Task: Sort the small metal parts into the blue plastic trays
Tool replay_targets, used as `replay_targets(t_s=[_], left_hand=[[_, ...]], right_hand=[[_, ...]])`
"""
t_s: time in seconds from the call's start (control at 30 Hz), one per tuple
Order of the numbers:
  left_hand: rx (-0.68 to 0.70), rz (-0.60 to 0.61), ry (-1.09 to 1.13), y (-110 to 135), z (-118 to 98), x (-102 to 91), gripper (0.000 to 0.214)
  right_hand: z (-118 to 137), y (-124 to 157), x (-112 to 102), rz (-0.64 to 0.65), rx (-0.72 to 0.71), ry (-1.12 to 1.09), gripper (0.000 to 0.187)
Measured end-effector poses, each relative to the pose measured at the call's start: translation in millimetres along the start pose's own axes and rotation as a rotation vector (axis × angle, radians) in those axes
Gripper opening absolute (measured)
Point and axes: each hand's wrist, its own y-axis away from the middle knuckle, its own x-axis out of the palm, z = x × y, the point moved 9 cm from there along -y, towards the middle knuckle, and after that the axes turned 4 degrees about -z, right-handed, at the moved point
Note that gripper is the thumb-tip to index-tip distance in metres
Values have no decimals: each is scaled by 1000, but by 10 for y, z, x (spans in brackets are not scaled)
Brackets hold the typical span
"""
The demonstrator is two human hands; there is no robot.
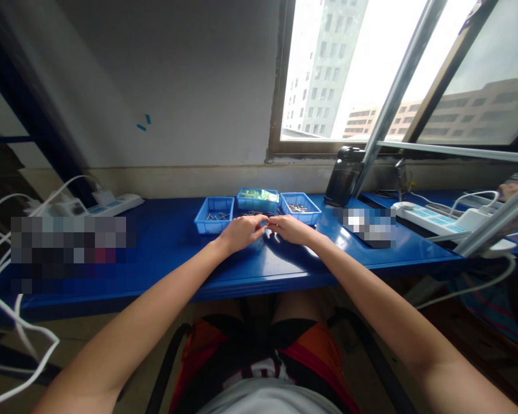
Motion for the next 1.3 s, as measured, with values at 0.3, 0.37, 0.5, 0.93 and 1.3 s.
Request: replay_targets(t_s=[0.3,0.37,0.5,0.93,1.3], left_hand=[[-2,21,-48,8,-9,4,33],[-37,21,-78,6,32,2,28],[-98,66,-138,11,104,27,23],[-100,192,-195,48,142,175,25],[-107,206,-194,51,125,159,26]], right_hand=[[-47,13,-39,-9,96,-4,22],[-74,19,-55,-26,113,14,21],[-96,19,-114,-72,139,48,23],[129,13,-166,-99,34,-81,20],[202,29,-156,-72,-4,-125,23]])
